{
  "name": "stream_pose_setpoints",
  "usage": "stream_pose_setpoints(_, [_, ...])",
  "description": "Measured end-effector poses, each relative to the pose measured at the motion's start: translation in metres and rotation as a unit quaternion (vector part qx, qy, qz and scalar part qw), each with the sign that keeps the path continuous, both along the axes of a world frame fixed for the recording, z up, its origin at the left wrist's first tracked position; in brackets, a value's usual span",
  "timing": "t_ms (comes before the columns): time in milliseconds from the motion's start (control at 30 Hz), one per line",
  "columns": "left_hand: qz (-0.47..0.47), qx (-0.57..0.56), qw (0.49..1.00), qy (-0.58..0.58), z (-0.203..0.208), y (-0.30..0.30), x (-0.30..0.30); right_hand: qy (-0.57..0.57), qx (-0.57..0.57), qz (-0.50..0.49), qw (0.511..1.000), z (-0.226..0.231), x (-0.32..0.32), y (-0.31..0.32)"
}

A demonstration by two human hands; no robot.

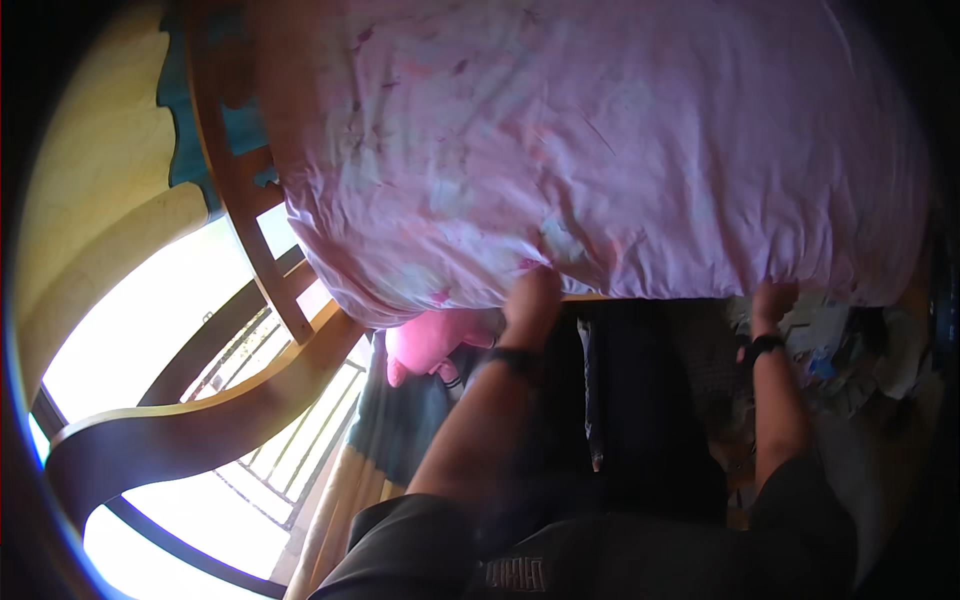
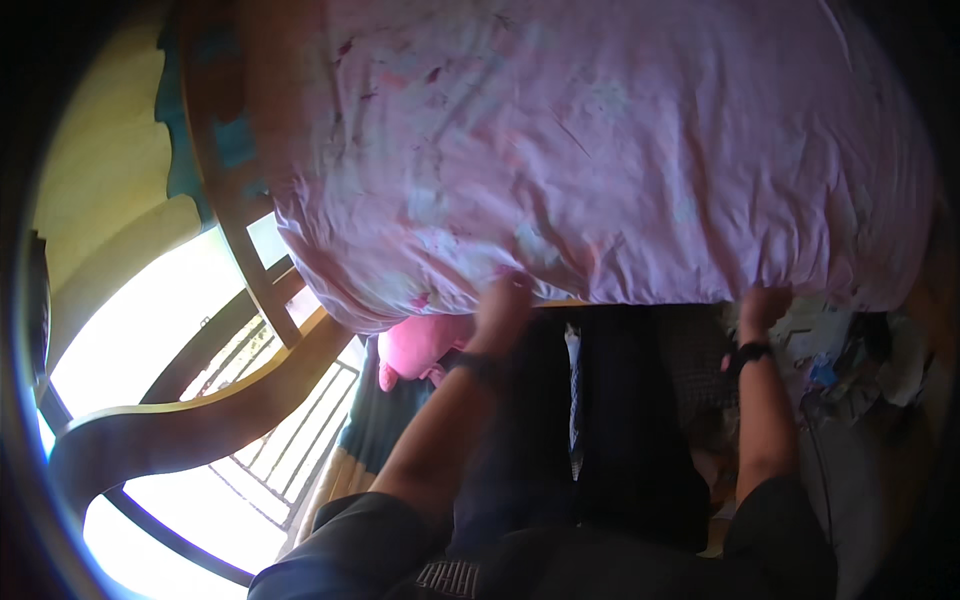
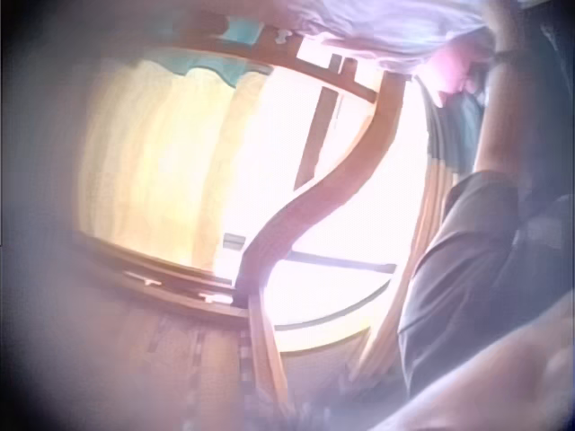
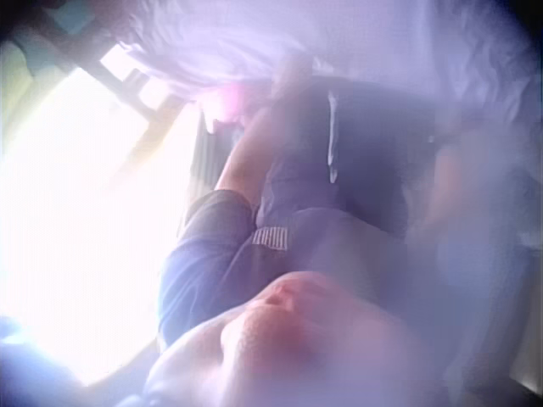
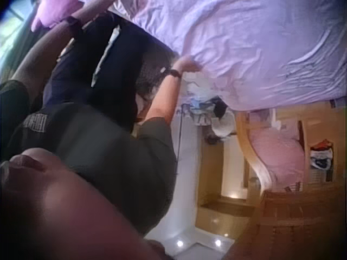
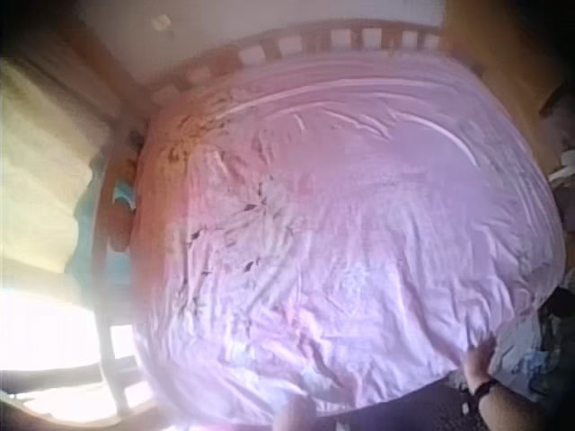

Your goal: Tucking a bedsheet into the side of a bunk bed mattress.

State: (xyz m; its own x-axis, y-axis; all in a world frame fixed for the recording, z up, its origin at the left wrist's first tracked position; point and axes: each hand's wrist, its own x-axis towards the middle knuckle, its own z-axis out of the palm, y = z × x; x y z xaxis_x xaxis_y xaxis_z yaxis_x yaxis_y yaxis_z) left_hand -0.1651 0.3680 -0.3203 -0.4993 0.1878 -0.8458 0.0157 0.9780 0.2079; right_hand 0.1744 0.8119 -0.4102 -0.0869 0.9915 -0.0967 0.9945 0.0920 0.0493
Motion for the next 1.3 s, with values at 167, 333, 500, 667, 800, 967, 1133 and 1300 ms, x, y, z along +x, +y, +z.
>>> stream_pose_setpoints(167, [-0.046, 0.014, 0.893, 0.448, 0.052, -0.197, -0.121, 0.192, -0.169, 0.497, 0.830, 0.108, -0.231, -0.251])
stream_pose_setpoints(333, [-0.217, -0.097, 0.910, 0.339, 0.023, -0.381, -0.110, 0.040, -0.328, 0.691, 0.643, 0.105, -0.254, -0.370])
stream_pose_setpoints(500, [-0.165, -0.050, 0.924, 0.342, 0.014, -0.385, -0.103, -0.284, -0.655, 0.517, 0.473, 0.092, -0.231, -0.432])
stream_pose_setpoints(667, [0.156, -0.010, 0.882, 0.445, 0.028, -0.389, -0.125, 0.140, -0.585, 0.561, 0.569, 0.139, -0.329, -0.507])
stream_pose_setpoints(800, [0.264, -0.002, 0.858, 0.442, 0.003, -0.385, -0.153, 0.197, -0.632, 0.448, 0.601, 0.137, -0.405, -0.537])
stream_pose_setpoints(967, [0.287, -0.132, 0.919, 0.236, 0.041, -0.368, -0.176, 0.204, -0.650, 0.340, 0.649, 0.146, -0.466, -0.571])
stream_pose_setpoints(1133, [0.277, 0.165, 0.877, 0.356, 0.057, -0.325, -0.142, 0.279, -0.636, 0.386, 0.608, 0.155, -0.485, -0.608])
stream_pose_setpoints(1300, [0.503, 0.265, 0.742, 0.355, 0.047, -0.307, -0.108, 0.241, -0.480, 0.491, 0.685, 0.142, -0.477, -0.631])
